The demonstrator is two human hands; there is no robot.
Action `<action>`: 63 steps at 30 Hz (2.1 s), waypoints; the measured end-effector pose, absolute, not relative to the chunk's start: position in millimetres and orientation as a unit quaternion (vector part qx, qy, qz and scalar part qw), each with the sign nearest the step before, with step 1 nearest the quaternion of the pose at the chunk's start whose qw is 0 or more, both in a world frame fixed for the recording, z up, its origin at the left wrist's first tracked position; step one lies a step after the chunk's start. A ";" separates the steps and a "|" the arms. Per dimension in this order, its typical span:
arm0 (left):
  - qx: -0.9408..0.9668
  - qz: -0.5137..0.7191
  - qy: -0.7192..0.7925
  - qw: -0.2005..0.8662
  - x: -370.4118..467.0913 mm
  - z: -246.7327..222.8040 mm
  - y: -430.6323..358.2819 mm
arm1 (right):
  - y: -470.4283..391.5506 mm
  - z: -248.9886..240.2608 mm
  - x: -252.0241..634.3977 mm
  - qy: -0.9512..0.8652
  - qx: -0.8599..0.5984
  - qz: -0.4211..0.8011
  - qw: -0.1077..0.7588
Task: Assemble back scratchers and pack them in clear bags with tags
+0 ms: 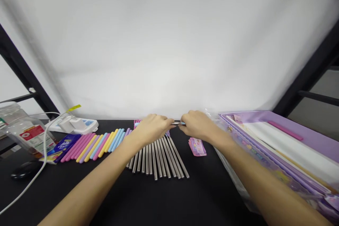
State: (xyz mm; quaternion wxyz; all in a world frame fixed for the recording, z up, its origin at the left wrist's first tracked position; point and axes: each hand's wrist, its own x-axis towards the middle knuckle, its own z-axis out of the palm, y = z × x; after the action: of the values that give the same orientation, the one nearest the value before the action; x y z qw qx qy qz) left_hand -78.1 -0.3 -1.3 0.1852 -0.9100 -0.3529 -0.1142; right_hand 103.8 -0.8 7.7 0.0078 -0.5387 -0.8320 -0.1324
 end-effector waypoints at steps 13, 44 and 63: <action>-0.870 -0.131 -0.420 0.222 -123.1 20.2 22.6 | 7.5 18.6 136.8 -0.780 -0.621 -0.075 0.020; -0.753 -0.229 -0.520 0.331 -138.0 10.7 32.3 | 10.4 35.4 167.3 -0.716 -0.692 -0.082 0.045; -0.798 -0.222 -0.452 0.330 -90.6 0.9 22.6 | 14.8 26.5 155.8 -0.774 -0.626 -0.058 0.075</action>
State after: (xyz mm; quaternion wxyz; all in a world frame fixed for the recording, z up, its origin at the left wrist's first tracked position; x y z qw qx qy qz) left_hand -90.6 22.6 0.9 0.3303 -0.7980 -0.4525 -0.2223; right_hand 155.8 14.8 26.5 0.0746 -0.6258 -0.7743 -0.0575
